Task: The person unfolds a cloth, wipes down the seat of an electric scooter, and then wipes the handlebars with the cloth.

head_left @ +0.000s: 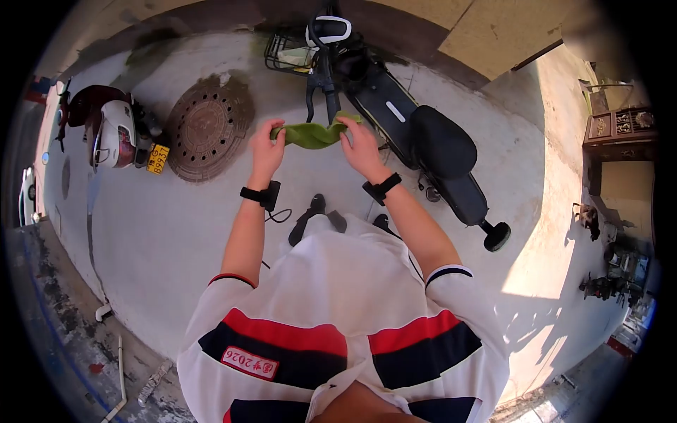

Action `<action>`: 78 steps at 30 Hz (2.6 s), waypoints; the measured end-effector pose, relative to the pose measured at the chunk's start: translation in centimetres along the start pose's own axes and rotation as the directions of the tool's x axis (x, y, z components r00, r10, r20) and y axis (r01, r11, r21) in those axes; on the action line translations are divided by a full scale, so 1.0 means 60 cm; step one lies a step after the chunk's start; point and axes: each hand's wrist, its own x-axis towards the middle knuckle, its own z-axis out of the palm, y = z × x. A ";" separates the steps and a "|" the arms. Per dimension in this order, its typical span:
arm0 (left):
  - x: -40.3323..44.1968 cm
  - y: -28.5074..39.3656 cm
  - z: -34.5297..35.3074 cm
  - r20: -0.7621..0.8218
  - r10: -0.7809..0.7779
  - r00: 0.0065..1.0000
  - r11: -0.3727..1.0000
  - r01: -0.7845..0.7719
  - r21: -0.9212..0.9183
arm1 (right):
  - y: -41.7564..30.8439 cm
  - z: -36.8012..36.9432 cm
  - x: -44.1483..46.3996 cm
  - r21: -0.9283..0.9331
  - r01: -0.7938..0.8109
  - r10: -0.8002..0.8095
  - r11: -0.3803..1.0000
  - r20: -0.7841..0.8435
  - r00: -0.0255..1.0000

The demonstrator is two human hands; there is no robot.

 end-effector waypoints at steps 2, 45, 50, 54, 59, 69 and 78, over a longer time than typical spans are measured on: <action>0.019 -0.039 -0.013 0.045 0.011 0.999 1.000 -0.011 0.019 | -0.007 0.028 0.013 -0.046 -0.033 0.034 0.998 0.028 0.999; 0.199 0.355 -0.181 -0.162 0.783 0.601 0.258 -0.551 -0.794 | -0.162 -0.120 0.080 0.191 0.083 0.008 0.978 -0.435 0.900; 0.226 0.223 0.009 0.301 0.584 0.754 0.643 -0.204 -0.738 | -0.178 -0.088 0.119 0.165 0.089 -0.001 0.982 -0.467 0.884; 0.219 0.129 0.114 0.522 0.470 0.712 0.777 -0.053 -0.628 | -0.187 -0.047 0.154 0.158 0.079 0.010 0.984 -0.495 0.869; 0.218 0.086 0.148 0.629 0.424 0.651 0.796 0.063 -0.602 | -0.204 -0.018 0.187 0.091 0.057 -0.006 0.994 -0.490 0.872; 0.288 0.120 -0.004 0.545 0.494 0.677 0.590 0.199 -0.782 | -0.223 0.028 0.216 0.028 0.012 0.004 1.000 -0.510 0.860; 0.424 0.202 -0.233 0.175 0.534 0.827 0.240 0.050 -0.970 | -0.147 0.068 0.160 -0.012 -0.185 0.115 0.983 -0.741 0.661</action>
